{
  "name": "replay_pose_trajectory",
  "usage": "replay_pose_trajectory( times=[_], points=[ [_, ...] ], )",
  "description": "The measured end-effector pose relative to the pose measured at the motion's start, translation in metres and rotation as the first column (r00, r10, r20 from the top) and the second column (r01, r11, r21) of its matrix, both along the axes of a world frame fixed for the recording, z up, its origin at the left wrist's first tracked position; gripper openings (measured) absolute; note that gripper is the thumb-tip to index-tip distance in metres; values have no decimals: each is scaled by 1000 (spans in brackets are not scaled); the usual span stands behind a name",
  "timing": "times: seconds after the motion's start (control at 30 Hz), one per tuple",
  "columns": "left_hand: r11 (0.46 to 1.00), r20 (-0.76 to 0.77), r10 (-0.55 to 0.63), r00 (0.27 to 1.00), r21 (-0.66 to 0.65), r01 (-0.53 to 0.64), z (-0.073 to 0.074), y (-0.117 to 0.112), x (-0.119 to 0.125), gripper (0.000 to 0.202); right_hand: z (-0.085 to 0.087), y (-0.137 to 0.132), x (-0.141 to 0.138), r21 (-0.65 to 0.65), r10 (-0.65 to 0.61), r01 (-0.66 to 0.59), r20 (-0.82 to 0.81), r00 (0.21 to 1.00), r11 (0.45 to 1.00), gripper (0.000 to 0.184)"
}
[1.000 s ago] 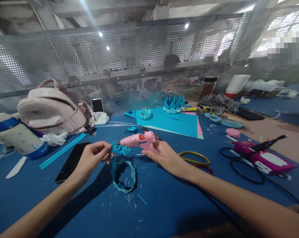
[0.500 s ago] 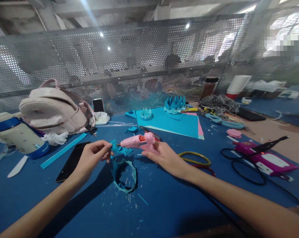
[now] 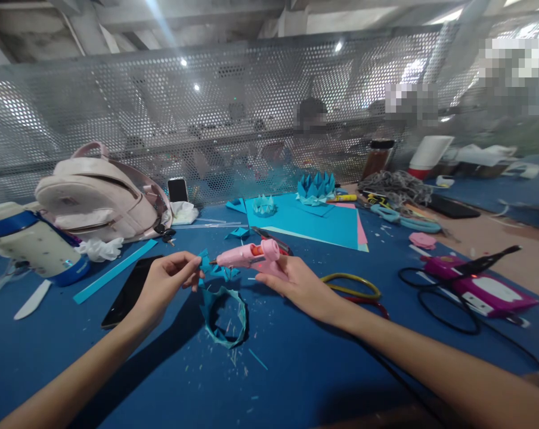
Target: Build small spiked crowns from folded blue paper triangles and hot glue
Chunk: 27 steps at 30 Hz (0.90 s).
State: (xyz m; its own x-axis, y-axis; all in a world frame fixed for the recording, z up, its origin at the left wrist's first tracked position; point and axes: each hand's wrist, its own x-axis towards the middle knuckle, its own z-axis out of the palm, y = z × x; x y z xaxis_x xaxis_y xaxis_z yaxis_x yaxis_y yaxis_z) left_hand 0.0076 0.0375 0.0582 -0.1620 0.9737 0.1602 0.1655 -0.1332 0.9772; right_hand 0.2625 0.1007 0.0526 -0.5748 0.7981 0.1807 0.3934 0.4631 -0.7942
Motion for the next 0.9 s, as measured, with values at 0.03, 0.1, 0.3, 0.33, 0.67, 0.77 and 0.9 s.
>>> replay_pose_trajectory(
  times=[0.03,0.1,0.3,0.33,0.67,0.77,0.9],
  points=[
    [1000,-1,1,1000,0,-1,0,0,0,32,0,0,0,-4,2,-2,0,1000,1000,39],
    [1000,-1,0,1000,1,0,-1,0,0,31,1,0,-1,-8,3,-3,-2,1000,1000,39],
    [1000,2,9,1000,10,-9,-2,0,0,29,3,0,-1,0,12,-12,0,1000,1000,37],
    [1000,3,13,1000,13,-13,-2,0,0,28,2,0,-1,-1,13,-13,0,1000,1000,37],
    [998,6,37,999,44,-37,-3,2,-2,28,-1,2,-1,23,-5,4,29,1000,1000,40],
    [998,10,45,999,51,-45,-4,1,-2,28,-3,3,-1,24,-10,9,41,999,1000,40],
    [997,16,50,999,54,-51,-4,1,-3,29,-4,4,0,34,-18,17,46,999,999,42]
  ],
)
